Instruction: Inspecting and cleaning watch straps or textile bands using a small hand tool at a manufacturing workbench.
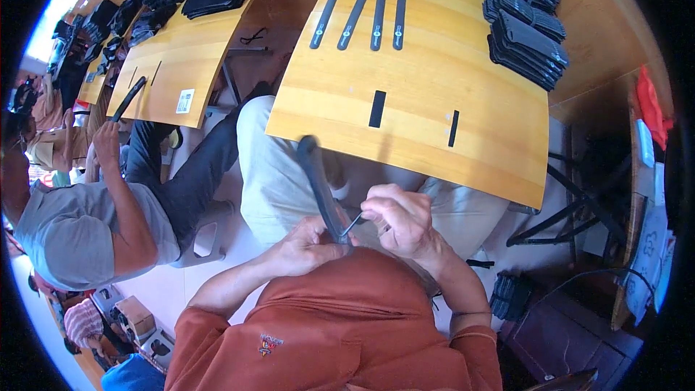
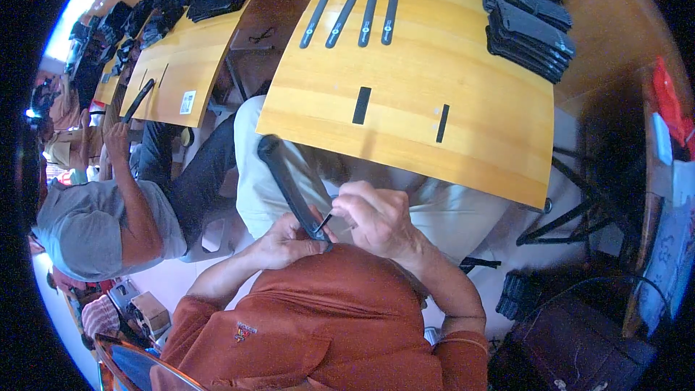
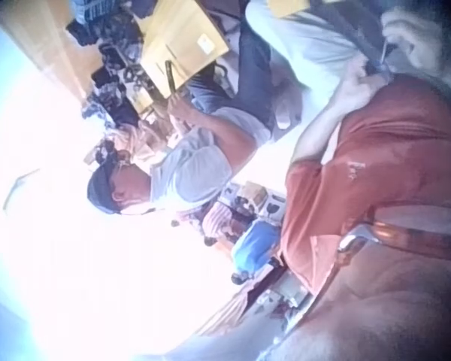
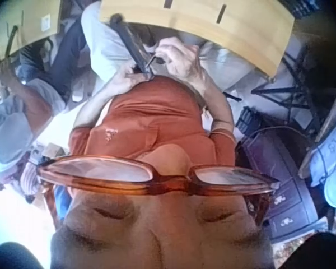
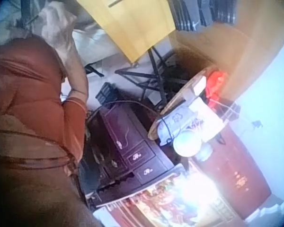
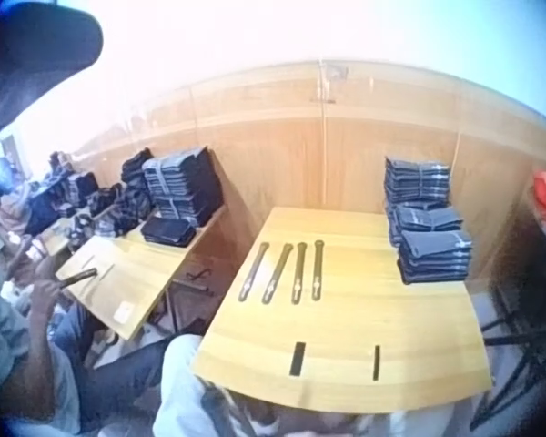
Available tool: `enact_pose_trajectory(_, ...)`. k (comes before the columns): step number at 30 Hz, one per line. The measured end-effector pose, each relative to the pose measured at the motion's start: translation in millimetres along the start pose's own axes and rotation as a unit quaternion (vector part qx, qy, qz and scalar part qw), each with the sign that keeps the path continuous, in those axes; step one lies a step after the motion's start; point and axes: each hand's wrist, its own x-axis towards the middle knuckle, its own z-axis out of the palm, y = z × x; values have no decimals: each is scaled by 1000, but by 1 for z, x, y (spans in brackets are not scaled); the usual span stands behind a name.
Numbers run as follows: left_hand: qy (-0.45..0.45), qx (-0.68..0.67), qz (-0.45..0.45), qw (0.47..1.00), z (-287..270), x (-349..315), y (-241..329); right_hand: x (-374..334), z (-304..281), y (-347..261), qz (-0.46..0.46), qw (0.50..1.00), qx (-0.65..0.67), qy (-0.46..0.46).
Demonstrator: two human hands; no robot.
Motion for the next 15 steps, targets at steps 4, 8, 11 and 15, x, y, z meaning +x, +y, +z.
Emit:
enact_pose_trajectory(4,-16,30,21,999,-5,1,-11,10,1,-4,33,996,76,-18)
enact_pose_trajectory(8,11,-34,-13,999,-5,-2,-12,6,4,-18,112,969,208,-74)
enact_pose_trajectory(11,9,-98,-8,995,-7,-5,-17,-5,13,-19,77,966,228,-92)
enact_pose_trajectory(15,11,-105,31,994,-8,-8,-18,-6,22,-25,41,970,227,-83)
